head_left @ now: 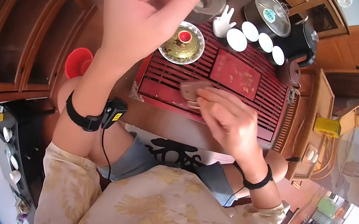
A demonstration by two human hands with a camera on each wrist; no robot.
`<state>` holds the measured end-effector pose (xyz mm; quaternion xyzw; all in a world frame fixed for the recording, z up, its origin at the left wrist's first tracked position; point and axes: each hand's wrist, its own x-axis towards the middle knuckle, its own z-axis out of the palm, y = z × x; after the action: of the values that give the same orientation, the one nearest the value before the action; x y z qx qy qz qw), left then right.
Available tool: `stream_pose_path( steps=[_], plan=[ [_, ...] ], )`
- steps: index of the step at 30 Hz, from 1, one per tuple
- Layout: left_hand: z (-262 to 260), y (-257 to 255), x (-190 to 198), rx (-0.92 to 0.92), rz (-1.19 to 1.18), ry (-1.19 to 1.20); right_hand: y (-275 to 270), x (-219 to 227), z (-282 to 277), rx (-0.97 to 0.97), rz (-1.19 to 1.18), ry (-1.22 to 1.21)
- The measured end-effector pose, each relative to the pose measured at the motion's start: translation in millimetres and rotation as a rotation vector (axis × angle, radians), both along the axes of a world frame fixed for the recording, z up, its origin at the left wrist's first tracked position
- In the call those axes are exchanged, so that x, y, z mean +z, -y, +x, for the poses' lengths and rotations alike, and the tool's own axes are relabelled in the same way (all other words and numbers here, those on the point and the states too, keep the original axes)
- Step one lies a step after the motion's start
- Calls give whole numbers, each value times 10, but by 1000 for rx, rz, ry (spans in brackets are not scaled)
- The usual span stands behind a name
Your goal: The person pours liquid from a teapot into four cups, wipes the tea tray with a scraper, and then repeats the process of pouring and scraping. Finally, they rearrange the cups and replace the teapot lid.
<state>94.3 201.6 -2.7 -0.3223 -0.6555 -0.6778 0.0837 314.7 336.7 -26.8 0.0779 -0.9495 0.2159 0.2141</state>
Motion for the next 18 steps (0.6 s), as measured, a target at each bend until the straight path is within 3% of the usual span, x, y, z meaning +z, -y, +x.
stream_pose_path(
  steps=[4, 8, 12, 18],
  plan=[
    [-43, -9, -37, -19, 38, -31, 273, -68, -376, 114, -10, -43],
    [-38, 15, -25, -6, 33, -25, 203, -204, -556, 152, -73, 82],
    [-53, 50, 31, -64, 46, -67, -212, -135, -324, 194, -39, 163],
    [-106, 24, -3, -117, 130, -72, -694, 36, 279, 88, 28, 293]
  ],
)
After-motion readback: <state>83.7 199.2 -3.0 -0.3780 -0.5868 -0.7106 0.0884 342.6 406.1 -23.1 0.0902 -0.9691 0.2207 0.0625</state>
